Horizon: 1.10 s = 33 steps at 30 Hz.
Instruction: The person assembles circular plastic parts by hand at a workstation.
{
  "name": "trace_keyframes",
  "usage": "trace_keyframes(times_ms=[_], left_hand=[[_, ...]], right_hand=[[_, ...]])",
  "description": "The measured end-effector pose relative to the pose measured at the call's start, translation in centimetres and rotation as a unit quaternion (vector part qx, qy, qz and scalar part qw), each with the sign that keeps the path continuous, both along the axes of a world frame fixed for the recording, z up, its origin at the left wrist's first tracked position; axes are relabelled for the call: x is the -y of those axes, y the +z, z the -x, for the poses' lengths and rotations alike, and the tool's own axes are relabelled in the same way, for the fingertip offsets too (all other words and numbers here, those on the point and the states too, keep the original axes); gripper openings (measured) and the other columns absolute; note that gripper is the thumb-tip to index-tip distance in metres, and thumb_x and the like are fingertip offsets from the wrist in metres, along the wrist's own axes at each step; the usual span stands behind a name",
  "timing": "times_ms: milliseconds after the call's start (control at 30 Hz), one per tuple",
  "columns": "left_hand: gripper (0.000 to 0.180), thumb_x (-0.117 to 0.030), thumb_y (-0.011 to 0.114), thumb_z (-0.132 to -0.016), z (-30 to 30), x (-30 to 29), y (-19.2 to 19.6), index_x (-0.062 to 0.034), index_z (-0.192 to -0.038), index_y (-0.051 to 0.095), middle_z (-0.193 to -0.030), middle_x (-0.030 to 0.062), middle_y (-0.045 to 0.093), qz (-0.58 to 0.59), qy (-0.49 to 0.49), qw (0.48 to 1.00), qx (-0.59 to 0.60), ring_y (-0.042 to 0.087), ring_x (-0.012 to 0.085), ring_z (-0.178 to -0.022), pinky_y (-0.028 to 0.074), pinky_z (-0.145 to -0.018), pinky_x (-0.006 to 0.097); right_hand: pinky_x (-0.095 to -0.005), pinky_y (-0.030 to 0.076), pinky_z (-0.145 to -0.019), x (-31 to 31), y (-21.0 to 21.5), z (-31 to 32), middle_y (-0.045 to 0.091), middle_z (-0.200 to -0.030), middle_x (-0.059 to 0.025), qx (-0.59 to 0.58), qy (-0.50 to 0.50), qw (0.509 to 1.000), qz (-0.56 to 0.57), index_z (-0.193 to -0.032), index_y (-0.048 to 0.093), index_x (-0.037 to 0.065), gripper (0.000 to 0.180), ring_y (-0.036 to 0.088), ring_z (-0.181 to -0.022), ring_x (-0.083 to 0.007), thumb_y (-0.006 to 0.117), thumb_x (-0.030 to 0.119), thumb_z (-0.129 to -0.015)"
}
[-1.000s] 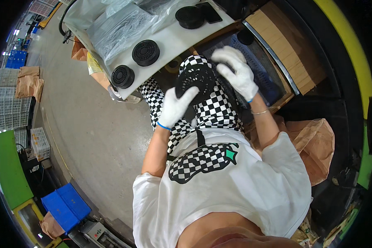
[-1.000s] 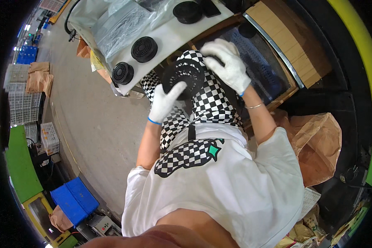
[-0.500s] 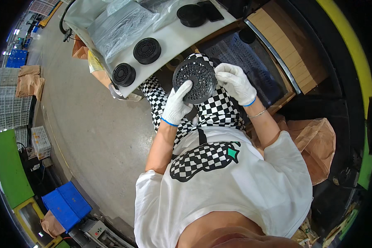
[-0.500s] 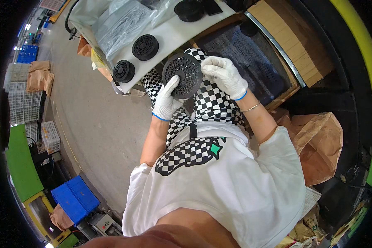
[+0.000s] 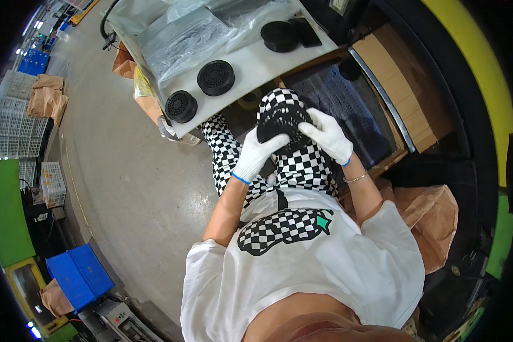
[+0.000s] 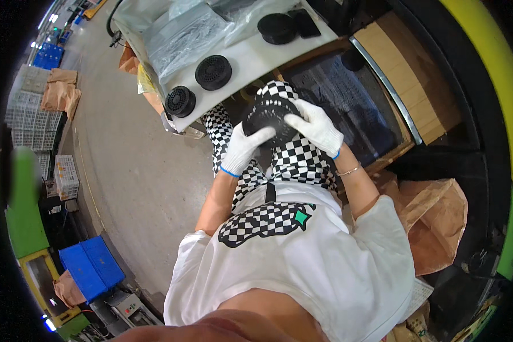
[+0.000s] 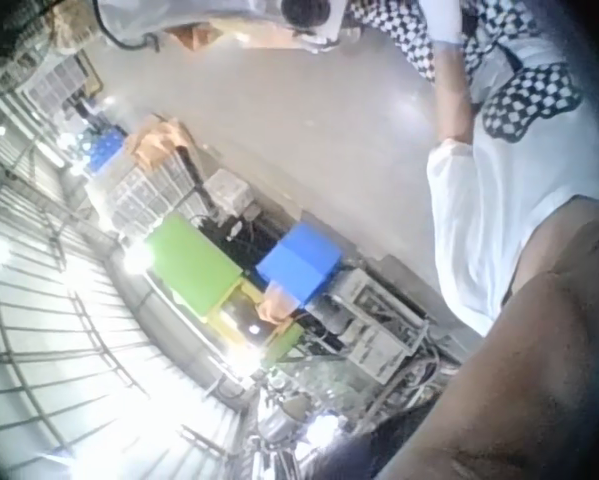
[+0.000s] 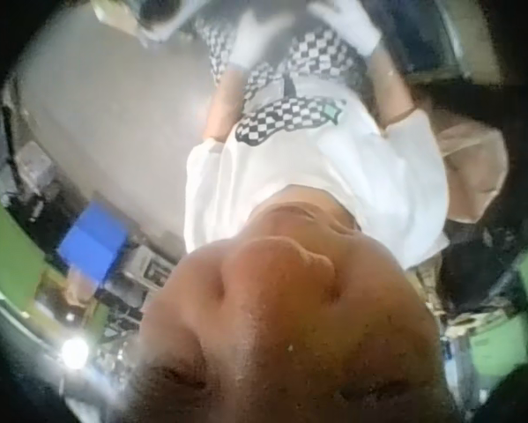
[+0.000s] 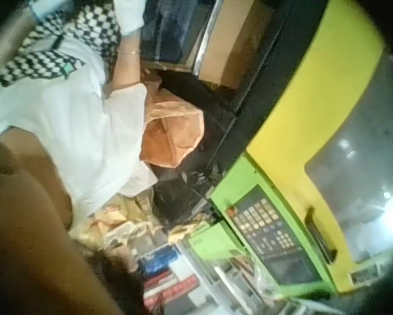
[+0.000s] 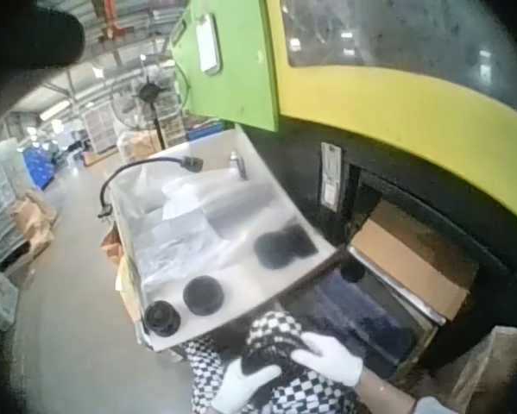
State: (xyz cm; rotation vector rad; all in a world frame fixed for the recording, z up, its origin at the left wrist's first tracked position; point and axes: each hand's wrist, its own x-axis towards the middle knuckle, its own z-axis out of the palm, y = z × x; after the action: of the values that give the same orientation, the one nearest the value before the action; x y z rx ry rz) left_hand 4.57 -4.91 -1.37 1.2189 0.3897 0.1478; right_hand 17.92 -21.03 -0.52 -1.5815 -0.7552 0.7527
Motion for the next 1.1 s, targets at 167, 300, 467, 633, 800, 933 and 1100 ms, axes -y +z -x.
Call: trace_keyframes(times_ms=[167,300,467,633,800,933,1100], left_hand=[[0.04,-0.013,0.07,-0.076,-0.3,-2.7,3.0,0.0024,-0.11,0.059,-0.093,0.0132,0.067,-0.278,-0.157,0.941,-0.112,0.064,0.0173,-0.087,0.051,-0.08,0.031],[0.038,-0.013,0.071,-0.077,-0.6,-1.8,1.5,0.0023,-0.11,0.058,-0.092,0.0094,0.065,-0.157,0.022,0.987,0.009,0.061,0.0155,-0.086,0.05,-0.079,0.03],[0.028,-0.017,0.078,-0.072,1.3,-3.2,0.5,-0.0019,-0.091,0.064,-0.085,0.0106,0.068,-0.473,-0.135,0.87,0.026,0.065,0.0187,-0.08,0.051,-0.075,0.033],[0.028,-0.021,0.077,-0.077,1.6,-1.0,1.5,0.0001,-0.088,0.063,-0.076,0.0001,0.06,-0.174,0.122,0.977,0.019,0.051,0.0052,-0.077,0.046,-0.068,0.026],[0.048,-0.041,0.062,-0.09,2.9,-2.7,2.1,-0.0034,-0.06,0.06,-0.046,-0.0032,0.04,-0.545,0.022,0.837,-0.039,0.039,0.0059,-0.049,0.038,-0.047,0.031],[0.044,-0.032,0.058,-0.096,2.9,-0.3,2.9,-0.0075,-0.059,0.057,-0.062,-0.0112,0.042,-0.031,0.089,0.995,0.039,0.034,0.0008,-0.059,0.026,-0.049,0.023],[0.044,-0.031,0.056,-0.097,3.4,-0.3,3.8,-0.01,-0.059,0.051,-0.064,-0.011,0.042,-0.033,0.295,0.955,0.022,0.034,0.0008,-0.06,0.027,-0.05,0.023]], right_hand=[[-0.0343,0.051,-0.078,-1.5,2.3,-0.5,0.067,-0.094,-0.0146,0.216,0.095,0.964,0.119,-0.106,0.062,0.002,0.03,0.065,-0.088,-0.0244,0.064,0.023,-0.084],[-0.031,0.051,-0.074,-5.1,-0.4,2.9,0.068,-0.086,-0.0106,0.068,-0.174,0.982,-0.03,-0.096,0.067,0.003,0.025,0.063,-0.076,-0.0184,0.07,0.024,-0.083],[-0.0333,0.049,-0.068,-4.6,-1.9,5.0,0.066,-0.077,-0.0127,0.295,0.004,0.951,0.088,-0.087,0.066,-0.003,0.037,0.062,-0.073,-0.0162,0.067,0.033,-0.085],[-0.0322,0.041,-0.06,-4.9,-4.9,6.3,0.058,-0.068,-0.0035,0.106,-0.26,0.96,-0.003,-0.078,0.059,-0.004,0.038,0.048,-0.065,-0.0117,0.048,0.028,-0.096],[-0.0284,0.048,-0.071,-5.0,-4.2,6.8,0.067,-0.088,-0.0071,0.111,-0.053,0.992,0.027,-0.106,0.065,-0.004,0.061,0.058,-0.08,-0.013,0.046,0.053,-0.096],[-0.0336,0.049,-0.093,-5.9,-1.8,6.9,0.062,-0.12,-0.011,-0.362,-0.006,0.931,-0.04,-0.129,0.054,0.002,0.103,0.059,-0.107,-0.0231,0.03,0.087,-0.077],[-0.0277,0.047,-0.081,-6.0,-2.4,6.4,0.062,-0.096,-0.0061,0.05,-0.157,0.986,-0.027,-0.108,0.059,-0.001,0.055,0.055,-0.085,-0.0154,0.039,0.049,-0.1]])
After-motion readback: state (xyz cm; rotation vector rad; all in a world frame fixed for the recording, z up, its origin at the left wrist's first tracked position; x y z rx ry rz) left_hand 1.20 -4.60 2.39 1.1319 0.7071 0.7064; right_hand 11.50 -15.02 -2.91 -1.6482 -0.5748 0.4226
